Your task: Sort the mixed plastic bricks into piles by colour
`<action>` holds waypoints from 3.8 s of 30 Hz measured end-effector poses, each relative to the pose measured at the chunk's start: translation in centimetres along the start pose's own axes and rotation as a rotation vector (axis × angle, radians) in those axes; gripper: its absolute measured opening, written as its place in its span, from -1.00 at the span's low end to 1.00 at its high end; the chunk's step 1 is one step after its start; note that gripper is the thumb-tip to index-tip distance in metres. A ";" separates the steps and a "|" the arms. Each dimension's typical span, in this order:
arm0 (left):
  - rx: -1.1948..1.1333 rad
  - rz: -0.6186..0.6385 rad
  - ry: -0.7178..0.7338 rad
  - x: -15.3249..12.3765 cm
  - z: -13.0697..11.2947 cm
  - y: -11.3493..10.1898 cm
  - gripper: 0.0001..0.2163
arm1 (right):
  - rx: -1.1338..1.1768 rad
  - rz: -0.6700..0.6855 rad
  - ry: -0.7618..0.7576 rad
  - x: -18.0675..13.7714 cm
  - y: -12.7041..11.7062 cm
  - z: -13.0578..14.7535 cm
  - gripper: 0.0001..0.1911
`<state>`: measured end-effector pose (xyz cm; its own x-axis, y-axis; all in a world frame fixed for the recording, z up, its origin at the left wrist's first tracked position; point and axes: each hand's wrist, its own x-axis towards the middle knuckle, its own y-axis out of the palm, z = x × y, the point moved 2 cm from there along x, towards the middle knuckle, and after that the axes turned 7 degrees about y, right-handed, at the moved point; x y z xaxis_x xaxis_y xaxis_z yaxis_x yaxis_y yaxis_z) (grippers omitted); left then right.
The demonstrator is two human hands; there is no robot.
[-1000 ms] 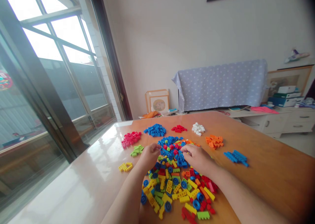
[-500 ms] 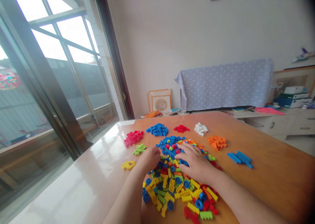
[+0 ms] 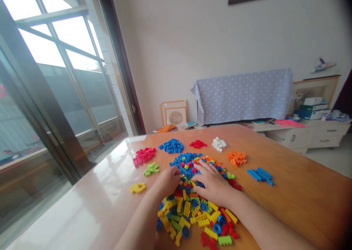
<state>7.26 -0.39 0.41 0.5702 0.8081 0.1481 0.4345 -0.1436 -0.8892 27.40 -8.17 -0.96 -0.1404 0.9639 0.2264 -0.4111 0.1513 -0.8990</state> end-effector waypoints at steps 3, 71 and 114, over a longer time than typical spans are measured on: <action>-0.050 -0.042 0.052 0.2 0.1 0.4 -0.83 | 0.007 -0.018 -0.007 0.0 -0.1 -0.1 -0.75; -0.351 -0.425 -0.117 -0.3 2.3 -4.1 -0.84 | 0.090 -0.366 -0.048 0.4 -1.3 -1.0 -0.60; 0.111 -0.253 -0.204 -6.0 2.7 -1.9 -0.88 | 0.185 -0.013 -0.139 -0.8 -1.4 1.5 -0.60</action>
<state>1.10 -3.38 0.07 0.2980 0.9095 0.2900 0.4591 0.1298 -0.8788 26.76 -9.45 0.66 -0.2512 0.9209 0.2981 -0.5696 0.1083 -0.8147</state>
